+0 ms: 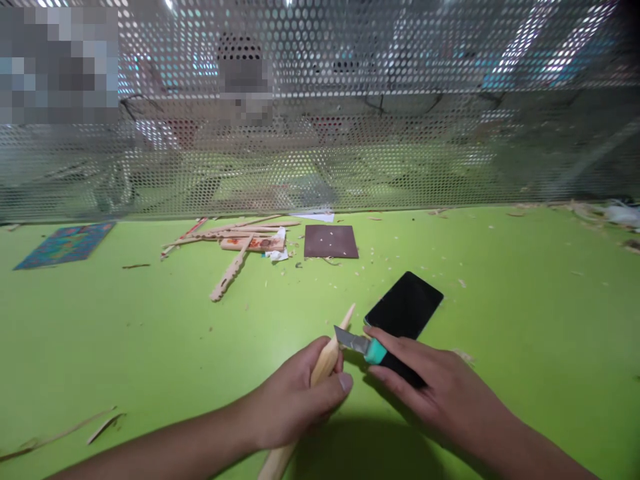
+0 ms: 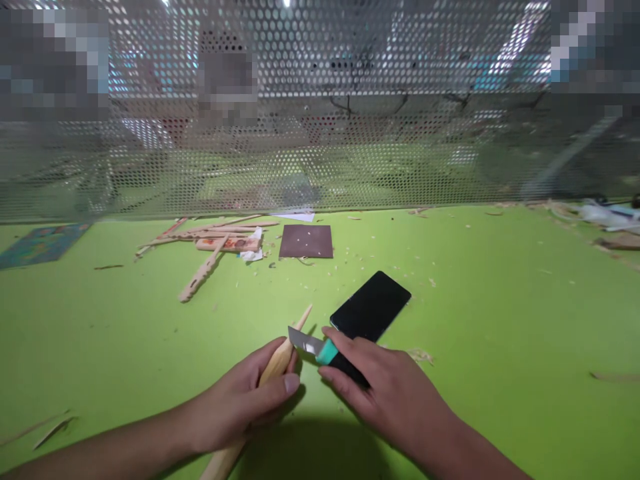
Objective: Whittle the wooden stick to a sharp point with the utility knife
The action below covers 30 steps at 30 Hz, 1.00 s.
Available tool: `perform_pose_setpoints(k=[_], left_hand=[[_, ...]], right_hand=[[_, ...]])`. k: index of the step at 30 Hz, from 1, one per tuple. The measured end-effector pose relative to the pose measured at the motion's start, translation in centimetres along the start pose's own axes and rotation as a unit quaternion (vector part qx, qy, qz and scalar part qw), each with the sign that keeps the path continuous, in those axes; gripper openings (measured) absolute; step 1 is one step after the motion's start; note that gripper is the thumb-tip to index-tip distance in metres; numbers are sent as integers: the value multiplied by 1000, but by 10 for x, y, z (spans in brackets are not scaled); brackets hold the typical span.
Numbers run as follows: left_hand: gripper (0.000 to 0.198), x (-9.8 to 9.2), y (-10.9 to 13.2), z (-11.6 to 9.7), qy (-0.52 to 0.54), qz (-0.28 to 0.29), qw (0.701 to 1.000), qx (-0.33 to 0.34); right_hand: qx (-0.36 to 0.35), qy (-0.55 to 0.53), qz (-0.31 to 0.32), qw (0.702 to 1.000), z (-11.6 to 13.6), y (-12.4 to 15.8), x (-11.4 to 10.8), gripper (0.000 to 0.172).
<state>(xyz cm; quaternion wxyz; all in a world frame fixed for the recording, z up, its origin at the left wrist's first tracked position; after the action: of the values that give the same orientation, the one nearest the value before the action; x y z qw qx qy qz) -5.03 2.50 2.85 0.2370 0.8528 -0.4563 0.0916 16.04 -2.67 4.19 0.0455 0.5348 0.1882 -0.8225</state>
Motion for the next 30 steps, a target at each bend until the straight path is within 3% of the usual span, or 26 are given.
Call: perform_pose_setpoints(k=[6,12,17,30], left_hand=[[41,2,-1,1,-36,-21,999,16],[42,1,-4,12,-21,-29,999,3],[36,1,-3,5,-46,-41,996,69],[41,1,-7,13,-68,-98,990,79]], right_hand=[[39,-83,51,994,7,1,8,45],[26,-181,86,979,21,2,12,41],[15,-207,90,974,24,3,12,43],[-5,-38,28,999,33,9,20,43]])
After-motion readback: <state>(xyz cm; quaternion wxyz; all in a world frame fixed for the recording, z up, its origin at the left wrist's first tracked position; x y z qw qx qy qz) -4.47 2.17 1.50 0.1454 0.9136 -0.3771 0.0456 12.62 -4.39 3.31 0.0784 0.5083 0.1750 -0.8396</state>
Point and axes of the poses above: each hand's wrist, its own y-axis away from the middle knuckle, its own x-axis out of the palm, z = x × y, the point moved 3 cm from there along -y, towards the middle knuckle
